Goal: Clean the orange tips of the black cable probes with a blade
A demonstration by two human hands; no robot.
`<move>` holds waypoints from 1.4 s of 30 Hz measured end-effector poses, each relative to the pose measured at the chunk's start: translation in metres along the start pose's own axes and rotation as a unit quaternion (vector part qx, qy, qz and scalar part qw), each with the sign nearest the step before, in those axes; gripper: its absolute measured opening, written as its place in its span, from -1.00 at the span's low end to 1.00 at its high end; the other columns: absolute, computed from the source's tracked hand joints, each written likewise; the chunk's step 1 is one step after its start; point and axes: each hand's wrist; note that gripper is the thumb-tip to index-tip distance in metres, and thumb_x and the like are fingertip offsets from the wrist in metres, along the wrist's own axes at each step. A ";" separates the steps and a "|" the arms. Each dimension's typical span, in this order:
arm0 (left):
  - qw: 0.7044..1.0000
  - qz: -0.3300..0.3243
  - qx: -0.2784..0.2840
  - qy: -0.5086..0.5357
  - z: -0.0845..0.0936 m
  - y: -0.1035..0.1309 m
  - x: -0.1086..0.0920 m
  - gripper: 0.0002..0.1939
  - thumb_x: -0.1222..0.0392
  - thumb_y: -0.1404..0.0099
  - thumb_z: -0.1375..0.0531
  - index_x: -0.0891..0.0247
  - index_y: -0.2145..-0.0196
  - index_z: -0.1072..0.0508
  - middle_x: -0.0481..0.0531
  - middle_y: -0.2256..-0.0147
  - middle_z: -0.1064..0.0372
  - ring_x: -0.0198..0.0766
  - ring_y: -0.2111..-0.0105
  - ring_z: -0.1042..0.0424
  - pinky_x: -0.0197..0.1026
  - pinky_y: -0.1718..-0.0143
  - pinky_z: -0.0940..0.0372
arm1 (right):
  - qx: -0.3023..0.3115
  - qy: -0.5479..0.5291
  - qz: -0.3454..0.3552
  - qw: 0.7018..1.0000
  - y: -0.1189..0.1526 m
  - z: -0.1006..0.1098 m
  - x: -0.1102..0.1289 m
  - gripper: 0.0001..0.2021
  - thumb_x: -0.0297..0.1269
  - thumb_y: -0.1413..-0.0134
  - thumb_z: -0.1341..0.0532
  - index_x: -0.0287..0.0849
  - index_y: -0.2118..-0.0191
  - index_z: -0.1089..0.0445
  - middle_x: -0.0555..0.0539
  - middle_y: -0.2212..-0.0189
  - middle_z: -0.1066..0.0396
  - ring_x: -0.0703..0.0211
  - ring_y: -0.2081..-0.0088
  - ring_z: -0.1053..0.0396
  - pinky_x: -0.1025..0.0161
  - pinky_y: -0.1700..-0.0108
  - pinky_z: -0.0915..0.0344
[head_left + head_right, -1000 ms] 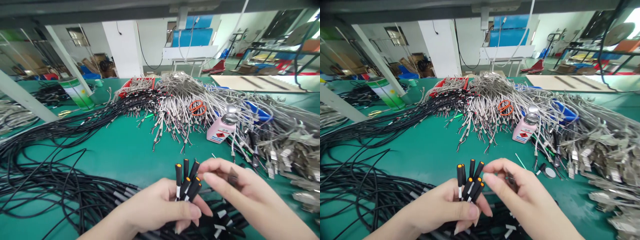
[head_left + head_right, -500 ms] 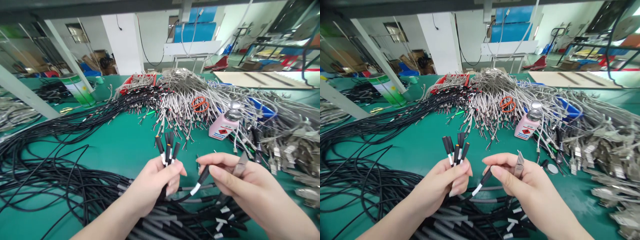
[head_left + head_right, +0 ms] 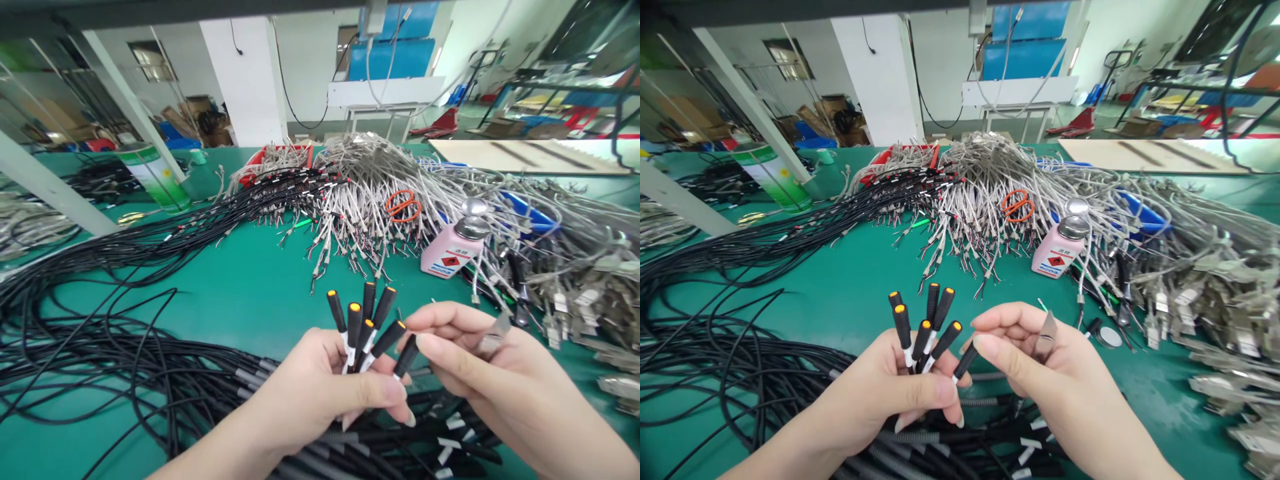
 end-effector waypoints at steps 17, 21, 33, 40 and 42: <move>0.998 0.019 0.016 0.063 0.004 0.001 -0.010 -0.71 0.29 0.09 -0.44 0.32 0.36 -0.52 -0.10 0.48 -0.40 -0.50 0.58 -0.22 -0.42 0.64 -0.05 | 0.043 0.045 0.049 0.997 -0.001 0.013 -0.009 -0.77 -0.10 0.03 -0.39 -0.05 0.25 -0.50 -0.05 0.40 -0.54 0.19 0.42 -0.46 0.33 0.33 -0.43; 0.997 0.030 0.039 0.050 0.011 0.005 -0.012 -0.68 0.33 0.04 -0.42 0.28 0.26 -0.54 -0.03 0.40 -0.50 -0.41 0.48 -0.36 -0.41 0.57 -0.12 | 0.073 0.005 0.067 0.995 -0.004 0.016 -0.011 -0.84 -0.19 -0.02 -0.37 -0.03 0.25 -0.50 -0.05 0.38 -0.54 0.15 0.39 -0.49 0.30 0.34 -0.45; 0.999 0.043 0.020 0.021 0.009 0.006 -0.013 -0.70 0.25 0.06 -0.43 0.31 0.39 -0.42 -0.05 0.50 -0.43 -0.48 0.60 -0.21 -0.39 0.60 -0.05 | 0.083 -0.020 0.016 0.996 -0.008 0.018 -0.012 -0.83 -0.14 -0.02 -0.37 -0.03 0.25 -0.52 0.07 0.64 -0.22 0.43 0.63 0.08 0.43 0.62 0.13; 0.995 -0.016 0.095 0.001 0.015 0.006 -0.010 -0.85 0.20 -0.18 -0.29 0.37 0.34 -0.52 0.03 0.49 -0.45 -0.50 0.64 -0.02 -0.32 0.62 0.11 | 0.119 -0.025 0.042 0.992 -0.003 0.008 -0.010 -0.72 -0.16 0.00 -0.39 0.05 0.11 -0.52 -0.01 0.38 -0.46 0.29 0.45 -0.37 0.38 0.40 -0.31; 0.994 -0.023 0.110 0.003 0.016 0.005 -0.009 -0.83 0.18 -0.19 -0.28 0.38 0.35 -0.53 0.03 0.52 -0.42 -0.48 0.64 0.00 -0.30 0.62 0.14 | 0.119 -0.031 0.031 0.992 -0.001 0.004 -0.009 -0.71 -0.16 0.03 -0.41 0.05 0.13 -0.52 0.00 0.36 -0.49 0.23 0.35 -0.44 0.35 0.29 -0.36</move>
Point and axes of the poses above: each hand's wrist, its own y-axis away from the middle knuckle, its own z-axis out of the back of the hand, x = y × z
